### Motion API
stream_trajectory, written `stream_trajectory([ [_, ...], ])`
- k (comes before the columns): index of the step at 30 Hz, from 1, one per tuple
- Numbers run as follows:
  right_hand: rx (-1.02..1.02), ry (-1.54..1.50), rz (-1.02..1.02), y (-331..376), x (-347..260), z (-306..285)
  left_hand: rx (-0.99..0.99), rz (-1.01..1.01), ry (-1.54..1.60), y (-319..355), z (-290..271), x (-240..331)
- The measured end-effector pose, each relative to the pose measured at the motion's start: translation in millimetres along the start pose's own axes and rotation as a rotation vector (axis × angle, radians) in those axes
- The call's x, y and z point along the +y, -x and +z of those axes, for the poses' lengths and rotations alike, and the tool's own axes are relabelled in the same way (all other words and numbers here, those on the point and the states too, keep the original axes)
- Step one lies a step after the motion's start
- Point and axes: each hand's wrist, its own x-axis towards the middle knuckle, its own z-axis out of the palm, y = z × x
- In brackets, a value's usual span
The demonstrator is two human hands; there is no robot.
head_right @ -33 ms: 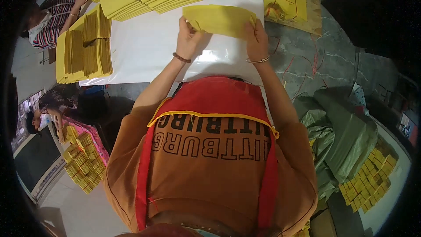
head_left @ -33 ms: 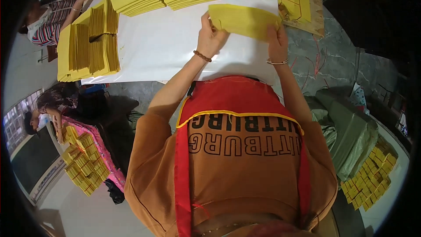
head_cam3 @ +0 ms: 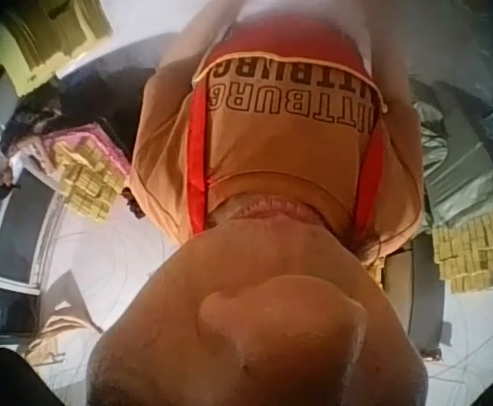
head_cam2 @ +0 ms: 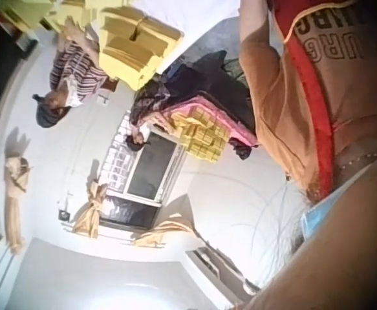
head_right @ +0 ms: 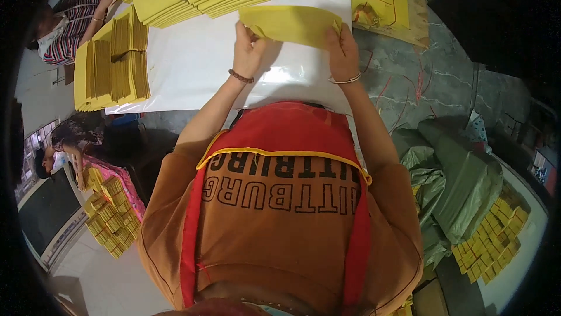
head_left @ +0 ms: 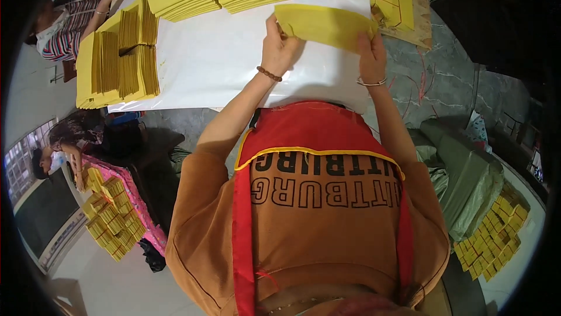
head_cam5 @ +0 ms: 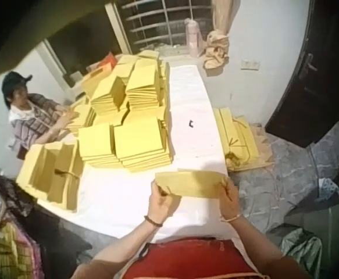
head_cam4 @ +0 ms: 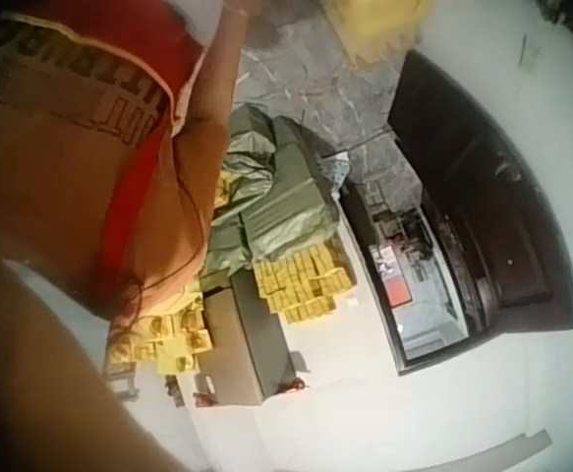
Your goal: Folding yellow paper envelopes and stacking them at a workspace.
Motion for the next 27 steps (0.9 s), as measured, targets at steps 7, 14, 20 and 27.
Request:
stream_trajectory([
  [7,0.062,0.016,-0.095,-24,-54,13,0.178,0.265,0.127,-17,-10,27],
  [14,0.074,-0.350,0.136,-58,-65,10,0.136,0.405,0.085,-23,-9,52],
  [20,0.045,-0.407,0.246,-55,-62,5,0.194,0.317,-0.114,-26,-8,41],
  [27,0.035,-0.313,0.208,-41,-58,6,0.121,0.229,-0.207,-28,-14,38],
])
